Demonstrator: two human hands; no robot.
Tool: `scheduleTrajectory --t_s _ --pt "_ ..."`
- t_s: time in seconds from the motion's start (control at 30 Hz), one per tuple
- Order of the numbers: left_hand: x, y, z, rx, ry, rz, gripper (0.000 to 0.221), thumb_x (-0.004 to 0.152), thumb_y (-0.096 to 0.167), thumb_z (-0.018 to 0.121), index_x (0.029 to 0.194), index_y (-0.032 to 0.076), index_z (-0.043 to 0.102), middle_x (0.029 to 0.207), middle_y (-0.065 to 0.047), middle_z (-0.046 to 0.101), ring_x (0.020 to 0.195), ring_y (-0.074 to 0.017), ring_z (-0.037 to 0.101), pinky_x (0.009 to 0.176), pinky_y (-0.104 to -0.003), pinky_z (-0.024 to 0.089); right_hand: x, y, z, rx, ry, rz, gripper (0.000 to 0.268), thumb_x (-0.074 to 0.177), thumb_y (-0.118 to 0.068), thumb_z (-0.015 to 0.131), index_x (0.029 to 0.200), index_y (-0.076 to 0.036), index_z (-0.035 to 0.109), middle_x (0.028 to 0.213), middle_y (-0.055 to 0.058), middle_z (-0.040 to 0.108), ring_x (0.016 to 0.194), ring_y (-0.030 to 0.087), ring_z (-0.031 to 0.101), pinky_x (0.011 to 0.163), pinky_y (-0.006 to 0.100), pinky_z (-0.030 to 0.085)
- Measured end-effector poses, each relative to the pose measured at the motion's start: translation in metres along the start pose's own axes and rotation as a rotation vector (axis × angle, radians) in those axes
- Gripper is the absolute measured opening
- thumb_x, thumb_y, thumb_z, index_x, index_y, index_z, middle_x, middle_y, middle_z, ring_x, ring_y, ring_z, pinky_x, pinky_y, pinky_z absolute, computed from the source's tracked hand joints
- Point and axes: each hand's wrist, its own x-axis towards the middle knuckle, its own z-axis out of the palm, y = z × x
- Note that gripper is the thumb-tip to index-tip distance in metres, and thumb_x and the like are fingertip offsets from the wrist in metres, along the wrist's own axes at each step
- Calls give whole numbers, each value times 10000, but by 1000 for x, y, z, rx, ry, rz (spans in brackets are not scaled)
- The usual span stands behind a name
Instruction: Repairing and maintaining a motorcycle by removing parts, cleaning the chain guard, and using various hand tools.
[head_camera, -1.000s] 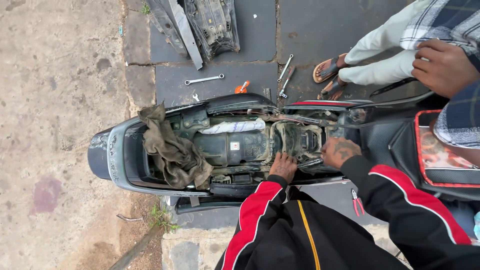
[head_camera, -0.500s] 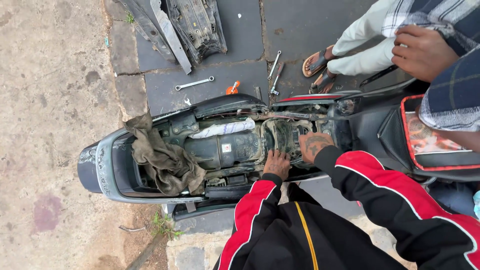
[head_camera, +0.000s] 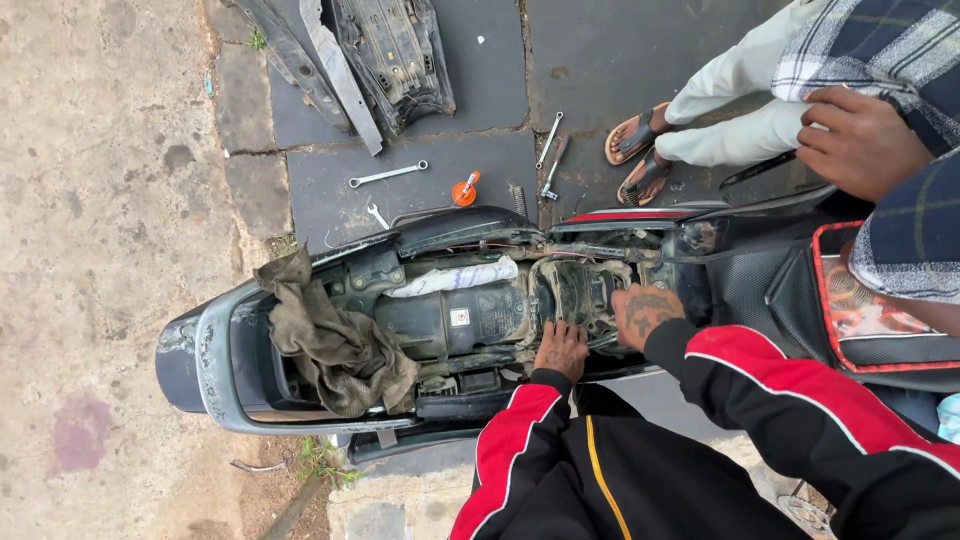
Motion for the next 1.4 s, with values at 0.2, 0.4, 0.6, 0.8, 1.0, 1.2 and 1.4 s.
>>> scheduleTrajectory --t_s 0.2,0.4,0.6,0.8,1.0,1.2,1.4 --pt "3 2 -1 4 23 11 437 873 148 641 1279 -16 652 1110 -159 665 1062 -331 557 1005 -499 390 -26 -11 -13 -20 -95 52 167 825 -196 716 976 -126 731 963 126 755 932 320 755 794 426 602" --pt "5 -3 10 -70 2 41 321 969 161 619 1265 49 674 1251 -130 634 1191 -331 519 1055 -514 363 23 -14 19 -18 14 22 119 859 -217 686 939 -170 762 964 99 753 936 305 745 752 427 600" --pt "-3 1 -31 -212 -49 -74 515 883 329 720 1356 139 647 1313 -106 625 1271 -339 508 1122 -537 321 52 -25 36 -116 155 -59 167 923 -238 622 980 -210 777 1013 61 782 1002 272 748 842 416 598" --pt "-43 -57 -120 -331 577 -228 652 817 297 804 1420 156 603 1480 -161 556 1393 -388 475 1140 -562 380 16 -21 -32 -107 -77 98 452 794 -399 815 1200 -210 759 1255 90 754 1196 286 716 1020 427 573" --pt "-141 -163 -206 262 430 -1031 1082 704 109 749 1627 303 218 1610 -296 319 1443 -518 324 1098 -665 303 16 72 23 8 -90 251 630 768 -556 866 1302 -234 768 1276 67 748 1220 273 714 1043 445 553" --pt "-202 -198 -159 -47 354 -900 205 907 107 676 1111 89 689 1388 -194 531 1235 -472 534 1026 -564 469 33 159 80 396 -366 236 530 927 -457 752 1374 -176 795 913 184 751 767 308 732 757 511 611" --pt "-173 -77 -168 -796 970 -436 481 857 99 758 1311 37 611 1211 -192 598 1110 -381 619 960 -497 527 -89 -3 -11 1590 191 -390 423 1033 -181 625 1403 22 602 1056 78 710 955 140 688 906 306 545"
